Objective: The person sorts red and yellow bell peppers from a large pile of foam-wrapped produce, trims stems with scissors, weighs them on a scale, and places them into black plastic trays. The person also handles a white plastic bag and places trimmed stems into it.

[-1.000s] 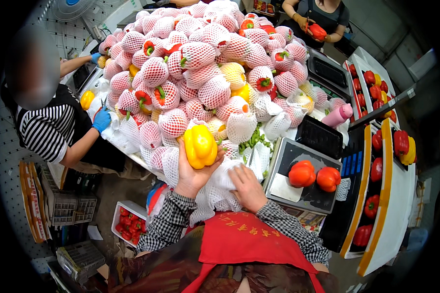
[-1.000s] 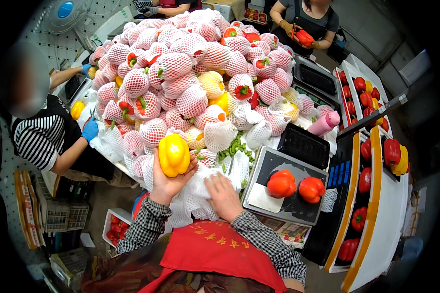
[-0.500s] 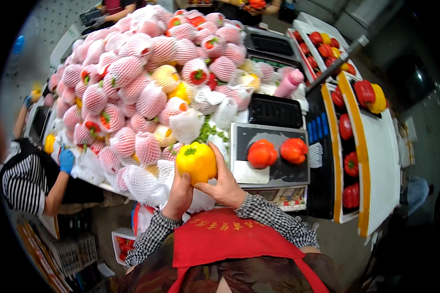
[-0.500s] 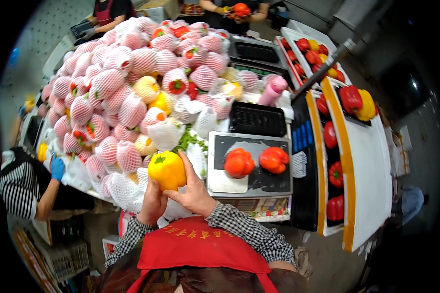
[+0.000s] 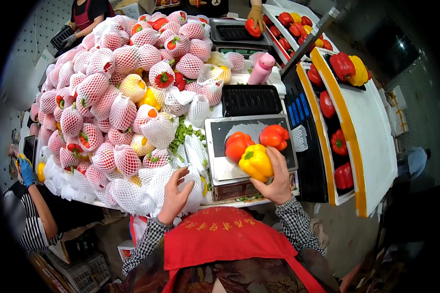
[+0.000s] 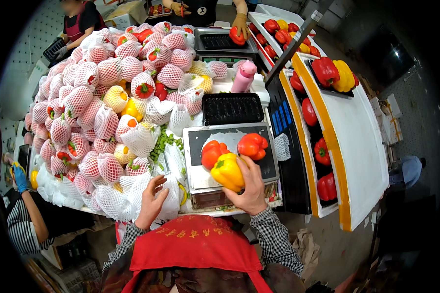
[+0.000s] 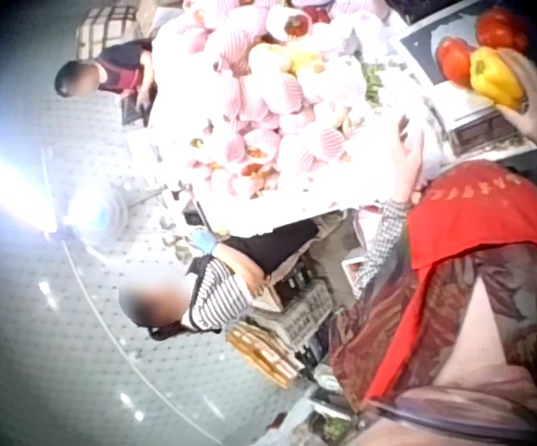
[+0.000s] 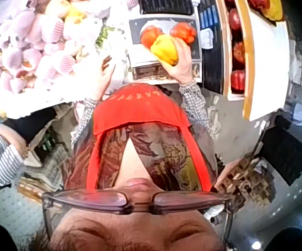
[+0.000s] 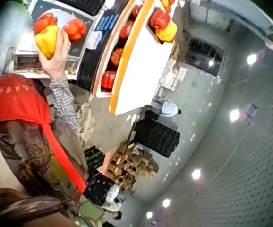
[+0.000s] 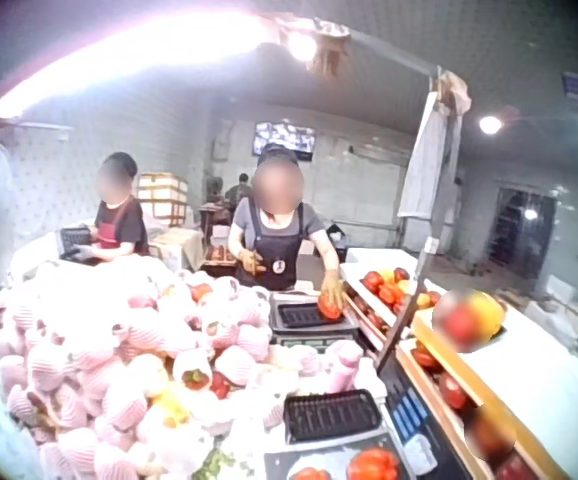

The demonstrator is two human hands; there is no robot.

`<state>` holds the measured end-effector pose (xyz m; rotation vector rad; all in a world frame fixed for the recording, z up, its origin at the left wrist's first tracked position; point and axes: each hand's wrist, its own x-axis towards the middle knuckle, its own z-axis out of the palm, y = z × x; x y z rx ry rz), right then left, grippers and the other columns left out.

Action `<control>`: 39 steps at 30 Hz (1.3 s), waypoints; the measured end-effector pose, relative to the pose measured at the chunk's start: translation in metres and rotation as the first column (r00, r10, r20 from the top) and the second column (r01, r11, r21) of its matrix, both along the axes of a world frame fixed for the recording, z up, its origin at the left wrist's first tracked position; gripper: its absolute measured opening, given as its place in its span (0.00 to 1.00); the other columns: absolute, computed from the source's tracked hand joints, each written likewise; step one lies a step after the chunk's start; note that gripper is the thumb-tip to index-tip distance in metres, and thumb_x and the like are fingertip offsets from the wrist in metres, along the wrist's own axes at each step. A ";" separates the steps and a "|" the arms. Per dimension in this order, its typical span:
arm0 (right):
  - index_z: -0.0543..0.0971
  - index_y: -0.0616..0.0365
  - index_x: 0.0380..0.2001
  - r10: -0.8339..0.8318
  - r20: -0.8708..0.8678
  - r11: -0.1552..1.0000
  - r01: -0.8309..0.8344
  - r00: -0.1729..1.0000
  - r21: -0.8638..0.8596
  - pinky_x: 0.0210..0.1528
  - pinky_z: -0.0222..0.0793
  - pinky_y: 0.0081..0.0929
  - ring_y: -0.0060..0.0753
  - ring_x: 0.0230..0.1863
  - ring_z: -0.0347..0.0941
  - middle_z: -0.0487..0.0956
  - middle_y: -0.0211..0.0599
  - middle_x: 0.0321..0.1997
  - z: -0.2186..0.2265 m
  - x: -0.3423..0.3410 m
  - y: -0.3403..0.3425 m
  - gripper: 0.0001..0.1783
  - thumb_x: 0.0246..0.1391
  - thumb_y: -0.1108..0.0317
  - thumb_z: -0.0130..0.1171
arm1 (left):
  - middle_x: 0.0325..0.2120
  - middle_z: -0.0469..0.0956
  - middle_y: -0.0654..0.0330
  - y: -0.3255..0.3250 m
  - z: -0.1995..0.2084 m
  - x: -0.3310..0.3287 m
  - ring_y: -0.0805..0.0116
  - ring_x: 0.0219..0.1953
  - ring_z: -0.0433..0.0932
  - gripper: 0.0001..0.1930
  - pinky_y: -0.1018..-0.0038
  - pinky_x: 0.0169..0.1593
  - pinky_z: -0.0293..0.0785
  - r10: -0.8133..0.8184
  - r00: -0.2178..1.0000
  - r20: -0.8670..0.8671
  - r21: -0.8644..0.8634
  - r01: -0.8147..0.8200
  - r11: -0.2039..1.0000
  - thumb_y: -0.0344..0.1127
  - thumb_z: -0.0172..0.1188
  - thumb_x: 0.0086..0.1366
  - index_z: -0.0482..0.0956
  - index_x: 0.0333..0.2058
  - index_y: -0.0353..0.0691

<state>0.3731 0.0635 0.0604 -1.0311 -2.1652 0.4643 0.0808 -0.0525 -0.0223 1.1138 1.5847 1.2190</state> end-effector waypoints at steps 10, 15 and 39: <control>0.58 0.56 0.71 -0.201 0.140 0.976 0.211 0.970 -0.057 0.67 0.59 0.50 0.63 0.64 0.60 0.59 0.55 0.70 -0.057 0.021 -0.007 0.54 0.41 0.66 0.76 | 0.48 0.79 0.51 -0.002 -0.033 -0.008 0.63 0.52 0.79 0.19 0.70 0.53 0.77 0.032 0.999 0.018 -0.039 -0.031 0.999 0.29 0.61 0.67 0.73 0.55 0.30; 0.57 0.62 0.70 -0.271 0.047 0.956 0.274 0.961 -0.104 0.70 0.56 0.47 0.60 0.69 0.58 0.59 0.57 0.71 -0.060 0.029 -0.018 0.52 0.47 0.62 0.74 | 0.47 0.80 0.51 0.000 -0.040 -0.011 0.65 0.51 0.79 0.18 0.71 0.53 0.76 0.017 1.000 -0.004 -0.045 -0.018 0.999 0.30 0.60 0.68 0.74 0.55 0.30; 0.79 0.65 0.50 -0.406 -0.123 0.911 0.412 0.906 0.024 0.61 0.68 0.40 0.55 0.59 0.73 0.77 0.52 0.57 -0.013 0.045 0.031 0.17 0.57 0.73 0.59 | 0.29 0.81 0.55 0.006 -0.076 -0.021 0.70 0.32 0.79 0.10 0.74 0.38 0.74 0.030 0.982 -0.184 -0.048 -0.040 0.998 0.34 0.62 0.66 0.82 0.40 0.31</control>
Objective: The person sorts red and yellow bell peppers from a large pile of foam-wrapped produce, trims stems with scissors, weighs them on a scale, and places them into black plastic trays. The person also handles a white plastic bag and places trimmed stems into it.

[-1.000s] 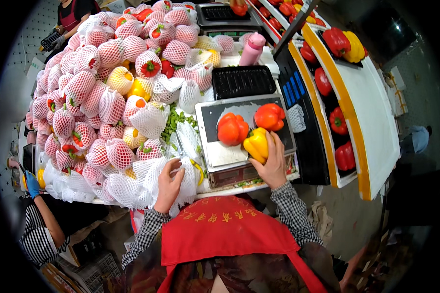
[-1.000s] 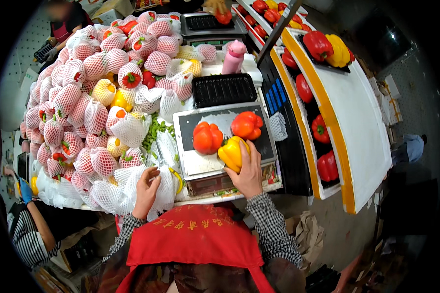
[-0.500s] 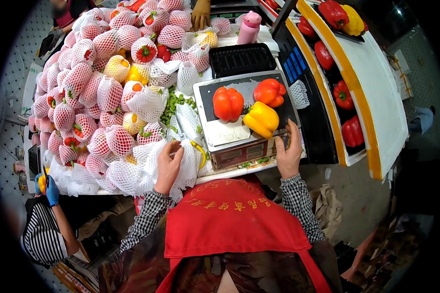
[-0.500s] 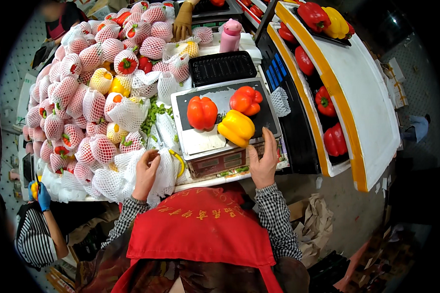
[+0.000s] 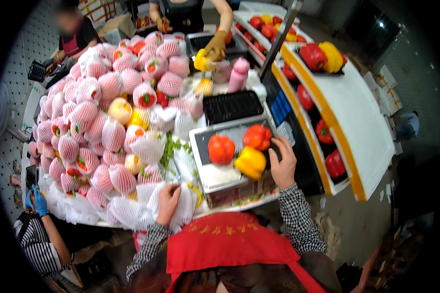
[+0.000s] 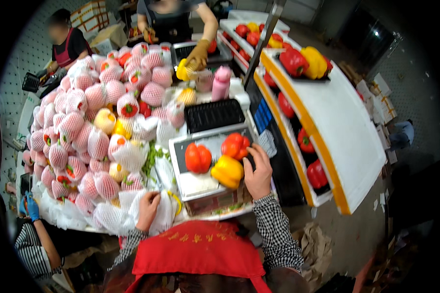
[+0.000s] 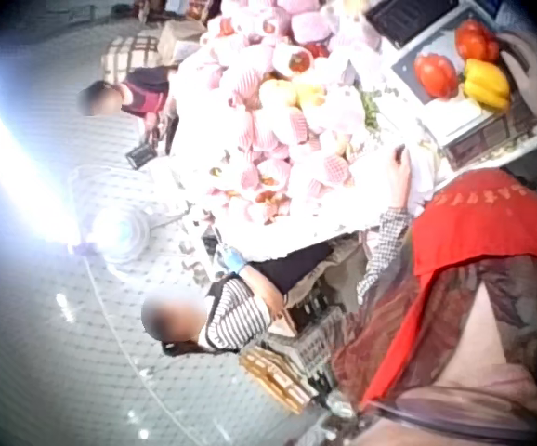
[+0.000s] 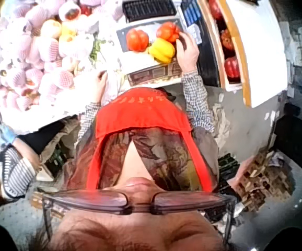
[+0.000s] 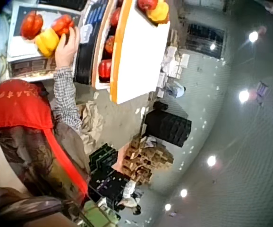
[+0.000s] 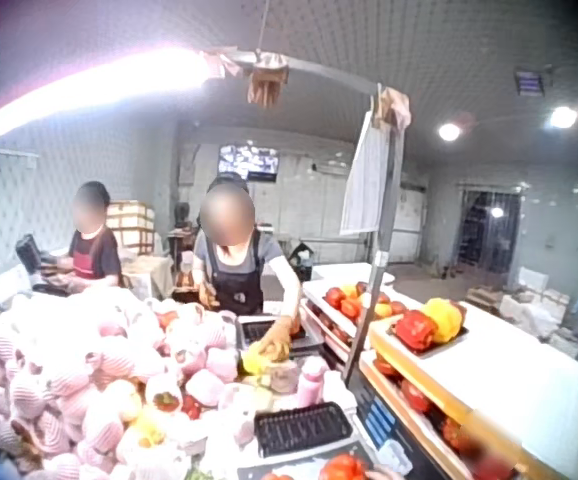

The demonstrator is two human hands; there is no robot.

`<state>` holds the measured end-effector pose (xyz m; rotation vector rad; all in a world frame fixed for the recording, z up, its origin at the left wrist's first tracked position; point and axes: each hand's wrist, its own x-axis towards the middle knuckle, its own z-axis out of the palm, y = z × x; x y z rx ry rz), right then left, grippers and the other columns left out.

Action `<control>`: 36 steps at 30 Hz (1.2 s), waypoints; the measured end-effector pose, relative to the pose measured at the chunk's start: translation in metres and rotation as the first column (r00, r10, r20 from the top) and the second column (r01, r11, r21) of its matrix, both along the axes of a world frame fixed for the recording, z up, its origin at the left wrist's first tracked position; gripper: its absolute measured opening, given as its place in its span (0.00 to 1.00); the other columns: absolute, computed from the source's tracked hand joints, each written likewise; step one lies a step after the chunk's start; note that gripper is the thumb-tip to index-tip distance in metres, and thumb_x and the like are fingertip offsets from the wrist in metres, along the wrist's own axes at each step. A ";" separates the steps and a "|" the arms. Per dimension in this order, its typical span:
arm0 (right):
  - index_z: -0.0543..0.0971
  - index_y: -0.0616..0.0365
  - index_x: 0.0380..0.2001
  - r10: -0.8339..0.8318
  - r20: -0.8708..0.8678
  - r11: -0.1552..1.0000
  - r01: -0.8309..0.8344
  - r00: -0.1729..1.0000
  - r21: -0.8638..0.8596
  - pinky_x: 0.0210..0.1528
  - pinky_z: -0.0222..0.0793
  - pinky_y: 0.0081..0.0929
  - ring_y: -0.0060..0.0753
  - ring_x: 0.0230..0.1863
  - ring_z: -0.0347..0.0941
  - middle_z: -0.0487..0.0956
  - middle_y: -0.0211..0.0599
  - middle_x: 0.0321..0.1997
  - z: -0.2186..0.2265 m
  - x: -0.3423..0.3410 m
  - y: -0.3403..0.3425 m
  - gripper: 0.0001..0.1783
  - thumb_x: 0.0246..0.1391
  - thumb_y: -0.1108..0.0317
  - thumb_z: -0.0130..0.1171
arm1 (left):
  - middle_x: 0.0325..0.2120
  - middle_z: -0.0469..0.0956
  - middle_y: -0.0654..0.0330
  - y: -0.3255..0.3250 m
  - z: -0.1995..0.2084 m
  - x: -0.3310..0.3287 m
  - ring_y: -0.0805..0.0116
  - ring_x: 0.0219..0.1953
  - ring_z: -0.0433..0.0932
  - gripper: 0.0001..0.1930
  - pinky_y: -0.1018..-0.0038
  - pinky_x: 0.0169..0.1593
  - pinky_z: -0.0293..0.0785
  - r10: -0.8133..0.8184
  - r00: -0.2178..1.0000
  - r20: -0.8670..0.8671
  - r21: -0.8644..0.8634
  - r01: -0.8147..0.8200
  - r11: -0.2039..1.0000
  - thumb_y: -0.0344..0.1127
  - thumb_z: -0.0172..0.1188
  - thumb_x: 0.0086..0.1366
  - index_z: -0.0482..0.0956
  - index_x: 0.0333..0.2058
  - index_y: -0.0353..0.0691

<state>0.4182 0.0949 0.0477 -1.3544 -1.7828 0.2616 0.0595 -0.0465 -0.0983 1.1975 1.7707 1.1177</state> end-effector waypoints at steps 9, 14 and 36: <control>0.83 0.60 0.38 0.433 0.327 0.895 -0.358 0.840 -0.265 0.49 0.75 0.39 0.48 0.44 0.79 0.83 0.45 0.41 0.030 -0.042 0.162 0.10 0.56 0.67 0.60 | 0.23 0.78 0.63 0.009 -0.019 -0.004 0.79 0.23 0.73 0.09 0.80 0.27 0.69 0.197 0.887 0.418 -0.045 -0.196 0.980 0.32 0.57 0.70 0.81 0.38 0.31; 0.85 0.54 0.40 0.661 0.584 0.740 -0.281 0.470 -0.611 0.49 0.76 0.43 0.49 0.46 0.81 0.84 0.47 0.41 -0.023 -0.069 0.242 0.13 0.52 0.64 0.64 | 0.23 0.79 0.61 0.008 -0.007 -0.005 0.77 0.21 0.75 0.10 0.80 0.27 0.72 0.270 0.855 0.443 -0.096 -0.254 0.962 0.33 0.53 0.73 0.80 0.42 0.32; 0.85 0.60 0.29 0.796 0.605 0.534 -0.441 -0.026 -0.721 0.44 0.78 0.45 0.56 0.40 0.81 0.83 0.54 0.33 -0.050 -0.091 0.278 0.09 0.42 0.70 0.62 | 0.22 0.81 0.59 0.009 -0.002 -0.005 0.77 0.20 0.76 0.12 0.81 0.26 0.73 0.398 0.776 0.489 -0.161 -0.368 0.916 0.36 0.51 0.75 0.80 0.41 0.34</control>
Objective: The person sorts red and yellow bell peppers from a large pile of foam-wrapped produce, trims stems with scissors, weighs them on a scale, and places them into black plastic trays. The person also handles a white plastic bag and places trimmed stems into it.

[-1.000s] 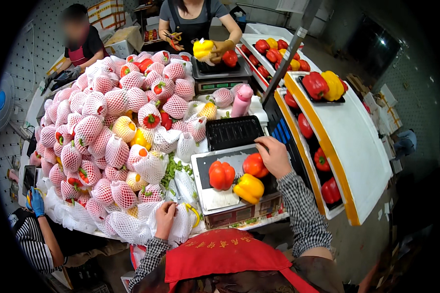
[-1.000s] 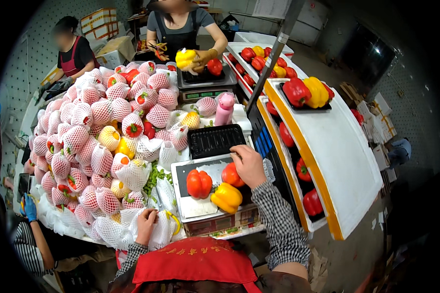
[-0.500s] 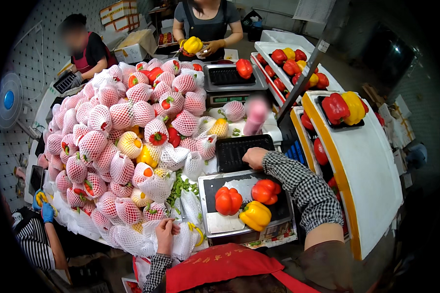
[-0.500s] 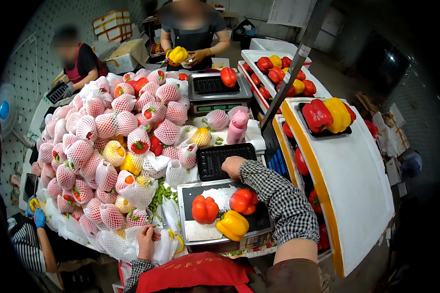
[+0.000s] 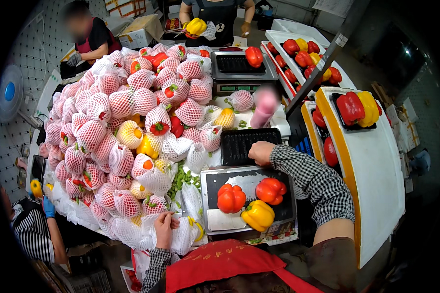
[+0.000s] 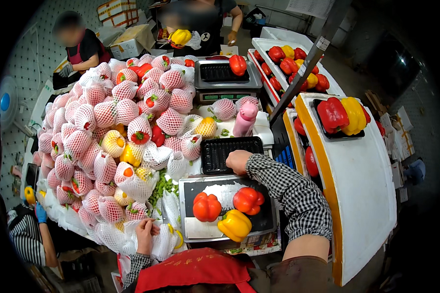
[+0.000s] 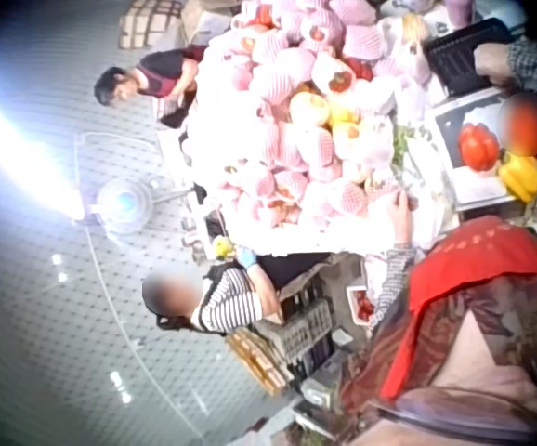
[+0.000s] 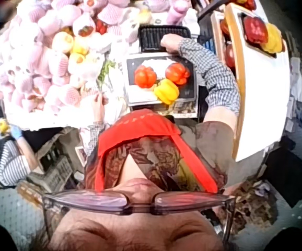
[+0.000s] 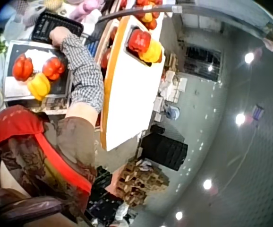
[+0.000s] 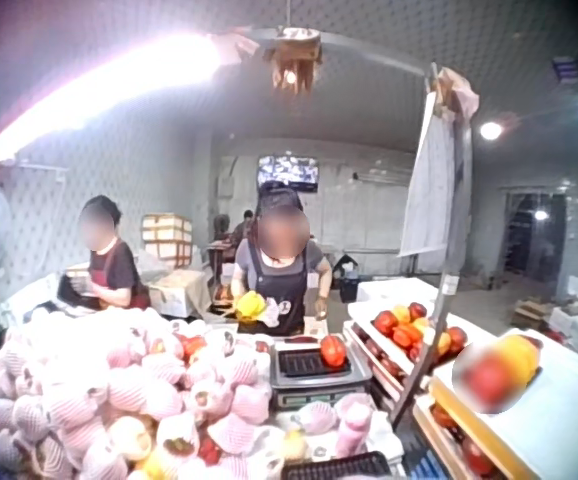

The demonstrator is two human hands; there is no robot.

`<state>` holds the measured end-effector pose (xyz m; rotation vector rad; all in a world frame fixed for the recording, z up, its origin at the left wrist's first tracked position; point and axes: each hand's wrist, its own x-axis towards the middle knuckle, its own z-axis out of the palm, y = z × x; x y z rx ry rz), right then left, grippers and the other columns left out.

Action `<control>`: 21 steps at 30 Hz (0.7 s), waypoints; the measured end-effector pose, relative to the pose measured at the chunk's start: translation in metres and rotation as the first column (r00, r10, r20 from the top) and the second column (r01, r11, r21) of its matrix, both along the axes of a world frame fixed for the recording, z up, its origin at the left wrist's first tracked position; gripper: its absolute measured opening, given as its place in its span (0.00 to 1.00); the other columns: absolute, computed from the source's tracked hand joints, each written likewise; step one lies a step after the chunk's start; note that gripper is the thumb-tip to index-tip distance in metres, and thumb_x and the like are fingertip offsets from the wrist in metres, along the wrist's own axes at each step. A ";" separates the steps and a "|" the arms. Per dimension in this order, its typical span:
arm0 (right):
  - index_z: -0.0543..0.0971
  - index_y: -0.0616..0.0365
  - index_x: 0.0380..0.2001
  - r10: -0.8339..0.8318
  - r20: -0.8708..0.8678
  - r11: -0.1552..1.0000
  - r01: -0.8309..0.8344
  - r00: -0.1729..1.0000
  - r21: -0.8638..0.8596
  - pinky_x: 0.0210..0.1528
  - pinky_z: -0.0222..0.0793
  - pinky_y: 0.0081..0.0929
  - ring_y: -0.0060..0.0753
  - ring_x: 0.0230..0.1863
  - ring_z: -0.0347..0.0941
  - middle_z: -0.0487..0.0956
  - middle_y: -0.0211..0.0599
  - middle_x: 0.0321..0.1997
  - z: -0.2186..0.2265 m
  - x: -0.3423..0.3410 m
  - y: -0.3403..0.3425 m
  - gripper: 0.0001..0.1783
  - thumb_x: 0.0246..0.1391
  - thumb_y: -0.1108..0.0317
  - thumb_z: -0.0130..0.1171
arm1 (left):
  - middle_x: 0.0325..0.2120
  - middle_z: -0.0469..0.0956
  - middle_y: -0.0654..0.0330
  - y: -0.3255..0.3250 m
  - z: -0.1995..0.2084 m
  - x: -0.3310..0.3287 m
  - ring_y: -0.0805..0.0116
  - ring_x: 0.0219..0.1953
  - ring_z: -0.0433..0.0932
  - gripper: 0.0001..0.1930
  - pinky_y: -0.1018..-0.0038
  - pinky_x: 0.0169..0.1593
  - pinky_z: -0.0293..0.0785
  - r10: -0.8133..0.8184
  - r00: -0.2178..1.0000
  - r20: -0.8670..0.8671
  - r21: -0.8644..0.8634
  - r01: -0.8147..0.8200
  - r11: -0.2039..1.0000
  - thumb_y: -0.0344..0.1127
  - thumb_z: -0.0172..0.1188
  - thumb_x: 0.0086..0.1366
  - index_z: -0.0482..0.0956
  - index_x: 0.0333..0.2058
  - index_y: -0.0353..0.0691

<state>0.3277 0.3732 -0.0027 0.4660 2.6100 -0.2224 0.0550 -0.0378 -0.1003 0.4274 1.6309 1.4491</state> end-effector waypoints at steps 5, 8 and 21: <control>0.85 0.60 0.29 -0.014 -0.063 0.998 0.018 0.998 0.053 0.42 0.78 0.47 0.55 0.37 0.82 0.83 0.52 0.31 0.002 0.007 -0.002 0.10 0.42 0.69 0.61 | 0.22 0.80 0.59 0.000 -0.002 -0.001 0.76 0.20 0.76 0.13 0.80 0.27 0.73 -0.011 1.000 -0.010 -0.001 0.011 1.000 0.38 0.51 0.75 0.79 0.41 0.34; 0.84 0.58 0.30 -0.066 -0.180 0.993 0.082 0.981 0.085 0.39 0.77 0.47 0.54 0.35 0.81 0.83 0.50 0.29 0.017 0.014 -0.009 0.10 0.42 0.68 0.61 | 0.23 0.81 0.58 0.000 0.001 0.002 0.75 0.21 0.77 0.14 0.80 0.27 0.74 -0.038 0.998 -0.053 -0.005 0.038 0.999 0.39 0.51 0.75 0.79 0.42 0.34; 0.73 0.50 0.32 0.291 -0.641 0.952 -0.152 0.711 0.264 0.23 0.73 0.27 0.30 0.26 0.78 0.73 0.32 0.31 0.100 -0.019 -0.168 0.04 0.52 0.69 0.55 | 0.57 0.75 0.45 0.071 0.132 0.035 0.56 0.54 0.80 0.24 0.62 0.57 0.78 -0.233 0.785 0.574 0.383 -0.006 0.924 0.45 0.47 0.75 0.66 0.61 0.33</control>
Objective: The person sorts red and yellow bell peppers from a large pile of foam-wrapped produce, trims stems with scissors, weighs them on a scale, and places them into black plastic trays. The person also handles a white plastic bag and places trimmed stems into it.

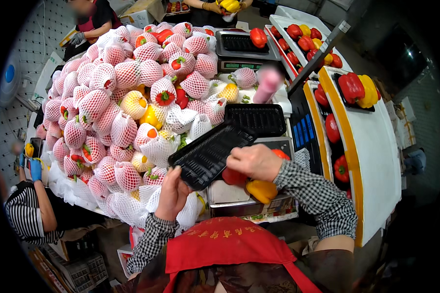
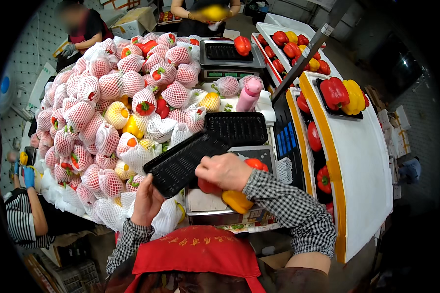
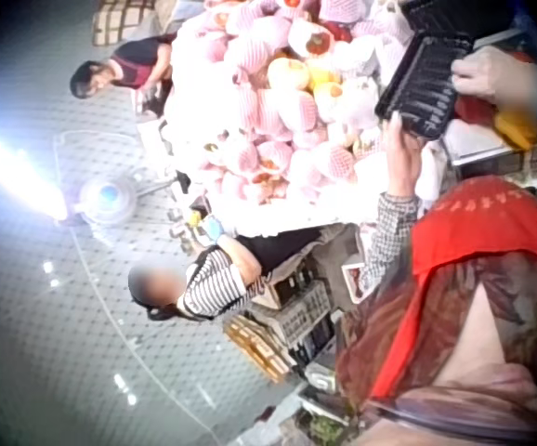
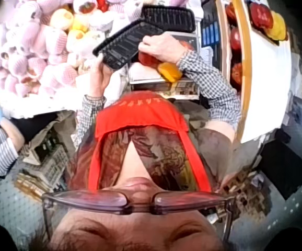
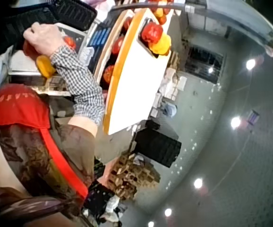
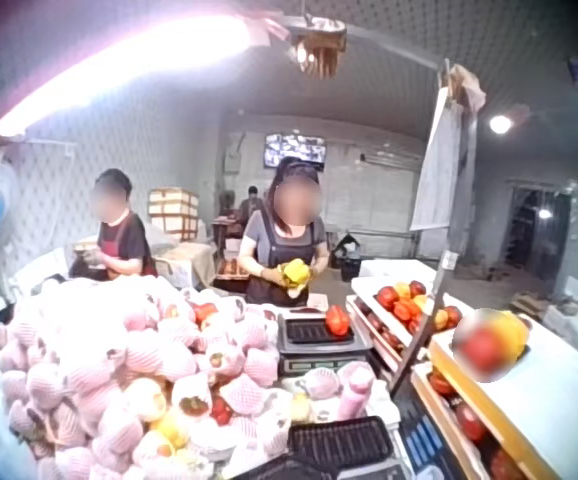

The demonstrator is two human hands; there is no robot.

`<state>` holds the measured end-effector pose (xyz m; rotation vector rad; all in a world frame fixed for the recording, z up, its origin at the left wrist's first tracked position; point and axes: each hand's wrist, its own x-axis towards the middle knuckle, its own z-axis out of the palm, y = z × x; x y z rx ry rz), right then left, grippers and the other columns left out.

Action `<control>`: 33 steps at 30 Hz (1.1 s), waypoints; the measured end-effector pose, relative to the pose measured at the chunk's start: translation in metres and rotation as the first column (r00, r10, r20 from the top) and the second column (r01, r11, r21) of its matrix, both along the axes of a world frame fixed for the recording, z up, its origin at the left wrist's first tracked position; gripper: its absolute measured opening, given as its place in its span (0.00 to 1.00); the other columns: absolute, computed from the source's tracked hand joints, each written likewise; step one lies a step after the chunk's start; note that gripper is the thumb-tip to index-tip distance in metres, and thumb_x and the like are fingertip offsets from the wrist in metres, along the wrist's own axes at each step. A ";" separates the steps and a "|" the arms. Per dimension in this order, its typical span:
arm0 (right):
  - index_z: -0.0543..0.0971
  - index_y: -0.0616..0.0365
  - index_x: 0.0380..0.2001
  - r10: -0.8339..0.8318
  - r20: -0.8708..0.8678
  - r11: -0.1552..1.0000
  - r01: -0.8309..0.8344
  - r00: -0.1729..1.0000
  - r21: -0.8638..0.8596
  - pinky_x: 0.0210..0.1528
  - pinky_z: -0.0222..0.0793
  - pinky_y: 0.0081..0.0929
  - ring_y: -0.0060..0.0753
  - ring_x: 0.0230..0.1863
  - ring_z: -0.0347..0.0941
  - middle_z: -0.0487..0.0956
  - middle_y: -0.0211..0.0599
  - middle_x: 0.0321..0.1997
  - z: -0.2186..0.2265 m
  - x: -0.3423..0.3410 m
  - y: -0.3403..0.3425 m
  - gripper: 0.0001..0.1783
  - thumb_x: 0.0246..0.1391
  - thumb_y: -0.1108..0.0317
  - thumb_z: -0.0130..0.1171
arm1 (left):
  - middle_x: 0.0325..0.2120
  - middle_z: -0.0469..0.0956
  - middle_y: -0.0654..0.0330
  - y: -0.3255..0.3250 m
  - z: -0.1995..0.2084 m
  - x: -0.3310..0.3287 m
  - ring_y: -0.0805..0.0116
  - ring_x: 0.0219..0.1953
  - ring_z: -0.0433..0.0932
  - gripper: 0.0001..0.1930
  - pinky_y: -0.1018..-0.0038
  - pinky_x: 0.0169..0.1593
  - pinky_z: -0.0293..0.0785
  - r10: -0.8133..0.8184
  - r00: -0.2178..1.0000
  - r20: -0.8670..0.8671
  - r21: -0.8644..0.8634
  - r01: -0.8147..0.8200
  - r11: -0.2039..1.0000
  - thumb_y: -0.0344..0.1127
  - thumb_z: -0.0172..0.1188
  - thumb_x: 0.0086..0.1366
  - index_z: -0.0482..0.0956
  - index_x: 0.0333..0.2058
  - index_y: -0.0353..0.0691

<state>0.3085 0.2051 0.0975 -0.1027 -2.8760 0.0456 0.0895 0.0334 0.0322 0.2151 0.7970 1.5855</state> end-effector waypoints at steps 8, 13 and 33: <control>0.71 0.61 0.58 -0.581 -0.003 0.752 0.536 0.814 -0.383 0.56 0.73 0.42 0.54 0.53 0.75 0.74 0.52 0.56 -0.026 0.014 -0.030 0.33 0.53 0.55 0.66 | 0.53 0.77 0.55 -0.027 -0.040 -0.033 0.59 0.55 0.77 0.25 0.65 0.61 0.73 0.350 0.933 -0.091 0.039 -0.347 0.937 0.19 0.48 0.59 0.70 0.57 0.32; 0.65 0.58 0.65 -0.497 0.378 0.612 0.624 0.781 -0.485 0.59 0.71 0.43 0.57 0.55 0.74 0.73 0.57 0.54 -0.052 -0.002 -0.032 0.49 0.44 0.48 0.71 | 0.53 0.76 0.54 -0.034 -0.038 -0.034 0.61 0.55 0.76 0.23 0.66 0.61 0.73 0.427 0.899 -0.103 0.053 -0.423 0.904 0.21 0.47 0.63 0.70 0.57 0.33; 0.57 0.64 0.70 -0.304 -0.197 0.609 0.031 0.932 -0.793 0.69 0.59 0.43 0.59 0.68 0.63 0.65 0.60 0.66 -0.038 -0.130 -0.160 0.46 0.55 0.57 0.66 | 0.56 0.73 0.55 -0.085 -0.027 -0.023 0.62 0.58 0.74 0.28 0.65 0.64 0.67 0.311 0.950 0.001 0.066 -0.311 0.948 0.57 0.44 0.76 0.67 0.59 0.37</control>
